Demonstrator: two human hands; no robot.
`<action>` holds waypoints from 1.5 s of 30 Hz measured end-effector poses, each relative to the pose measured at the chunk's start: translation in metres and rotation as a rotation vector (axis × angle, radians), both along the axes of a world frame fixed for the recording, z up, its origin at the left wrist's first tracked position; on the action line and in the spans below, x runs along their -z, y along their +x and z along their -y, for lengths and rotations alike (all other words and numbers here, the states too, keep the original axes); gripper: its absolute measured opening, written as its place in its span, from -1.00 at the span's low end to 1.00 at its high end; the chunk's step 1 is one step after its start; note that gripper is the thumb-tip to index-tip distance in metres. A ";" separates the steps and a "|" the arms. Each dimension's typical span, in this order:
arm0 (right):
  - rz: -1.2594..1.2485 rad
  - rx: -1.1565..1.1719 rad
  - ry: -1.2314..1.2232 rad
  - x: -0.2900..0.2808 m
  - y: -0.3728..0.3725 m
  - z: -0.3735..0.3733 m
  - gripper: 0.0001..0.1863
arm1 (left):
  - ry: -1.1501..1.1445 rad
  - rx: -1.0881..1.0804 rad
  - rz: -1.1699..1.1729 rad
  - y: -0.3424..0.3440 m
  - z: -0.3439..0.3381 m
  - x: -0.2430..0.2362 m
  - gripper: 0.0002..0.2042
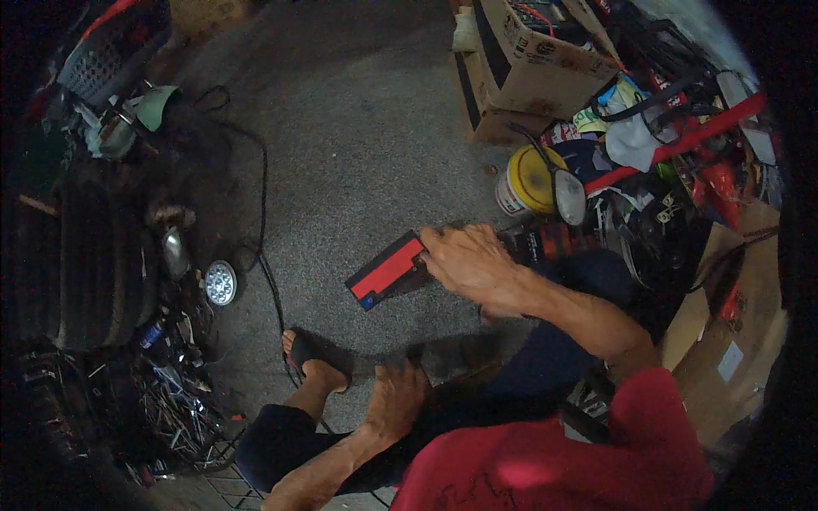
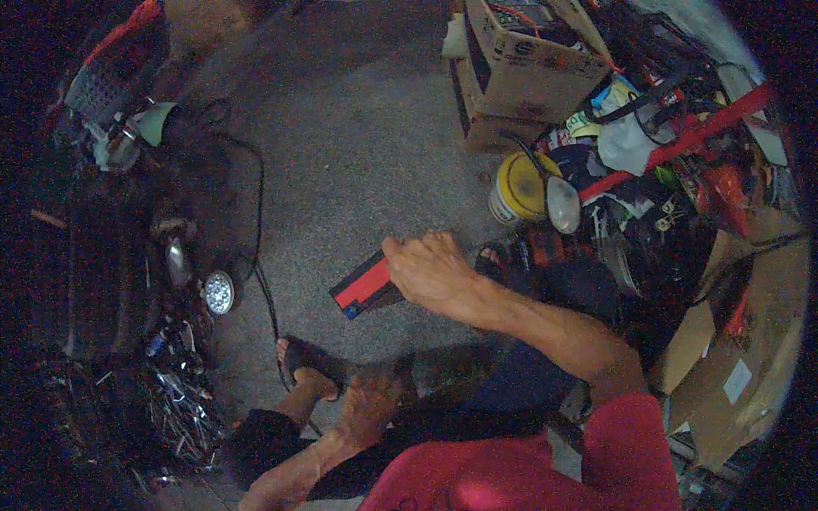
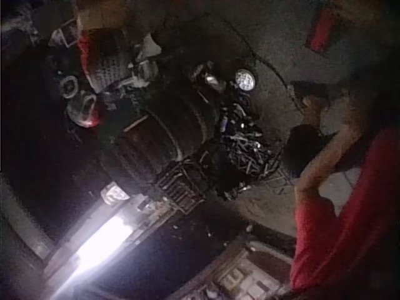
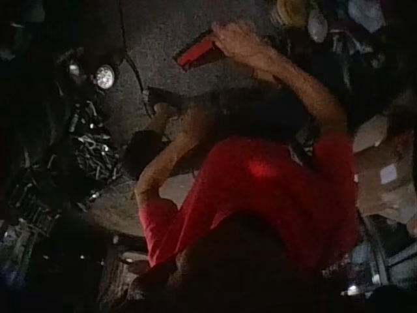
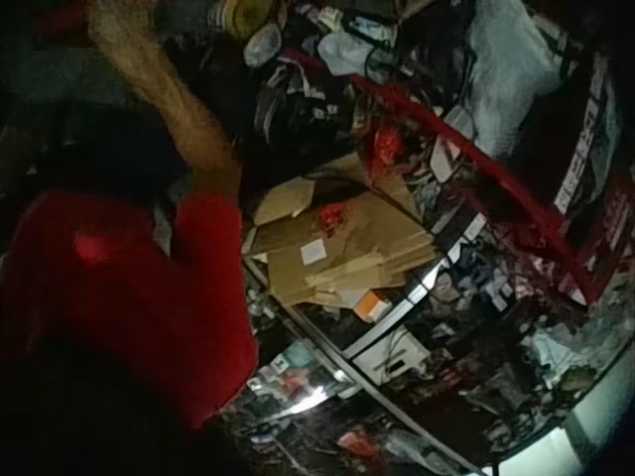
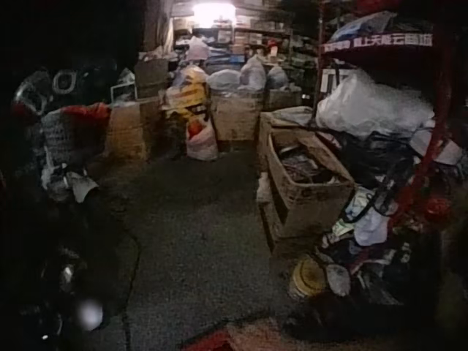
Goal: The person uses a screwdriver to remove screws from a red and black rectangular device, then uses pliers to adjust a metal reflector component. The person handles the device and reflector repeatedly while seated in a cluttered workshop.
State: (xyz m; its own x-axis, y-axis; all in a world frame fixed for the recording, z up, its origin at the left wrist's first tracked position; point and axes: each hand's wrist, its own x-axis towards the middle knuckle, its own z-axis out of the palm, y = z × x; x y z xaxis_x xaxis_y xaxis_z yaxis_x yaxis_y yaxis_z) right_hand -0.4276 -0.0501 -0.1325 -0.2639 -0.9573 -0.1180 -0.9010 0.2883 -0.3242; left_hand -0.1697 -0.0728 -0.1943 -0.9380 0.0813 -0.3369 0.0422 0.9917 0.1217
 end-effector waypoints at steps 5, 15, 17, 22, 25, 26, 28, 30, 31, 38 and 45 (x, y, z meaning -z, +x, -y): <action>-0.023 -0.075 -0.113 -0.002 0.002 -0.006 -0.76 | 0.004 -0.029 0.048 -0.014 0.003 -0.005 -0.65; -0.010 -0.060 -0.063 -0.004 0.000 -0.006 -0.74 | 0.053 -0.092 0.079 -0.025 0.004 -0.004 -0.71; 0.020 -0.097 -0.133 -0.002 0.003 -0.005 -0.75 | 0.035 -0.092 0.150 -0.022 0.002 -0.006 -0.68; 0.013 0.020 0.052 -0.011 0.009 0.000 -0.76 | -0.032 -0.046 0.130 -0.021 0.000 -0.011 -0.67; -0.006 0.044 0.214 -0.012 0.010 0.004 -0.73 | -0.057 -0.027 0.042 -0.015 0.001 -0.014 -0.67; -0.012 0.015 0.117 -0.009 0.009 0.003 -0.74 | -0.077 -0.020 0.047 -0.015 0.001 -0.015 -0.67; -0.024 -0.042 -0.085 -0.002 0.006 0.001 -0.73 | -0.125 -0.009 0.056 -0.016 0.003 -0.016 -0.67; 0.018 -0.061 -0.068 -0.008 0.008 0.001 -0.73 | -0.074 -0.108 0.059 -0.010 -0.009 0.006 -0.76; 0.035 -0.062 -0.070 -0.011 0.009 0.003 -0.74 | -0.060 -0.148 0.055 -0.014 -0.007 0.009 -0.80; 0.005 0.045 0.259 -0.021 0.009 0.011 -0.71 | -0.067 -0.142 -0.149 -0.018 -0.004 0.005 -0.88; -0.039 -0.065 0.029 -0.014 0.009 -0.007 -0.72 | -0.105 -0.068 -0.223 -0.017 -0.008 0.018 -0.85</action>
State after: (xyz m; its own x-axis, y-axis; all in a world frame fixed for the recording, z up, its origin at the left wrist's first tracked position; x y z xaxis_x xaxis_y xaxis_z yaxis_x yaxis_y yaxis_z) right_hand -0.4183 -0.0431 -0.1182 -0.2066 -0.9688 -0.1367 -0.9298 0.2379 -0.2809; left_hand -0.1872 -0.0650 -0.2125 -0.9922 -0.0088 -0.1242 -0.0105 0.9999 0.0131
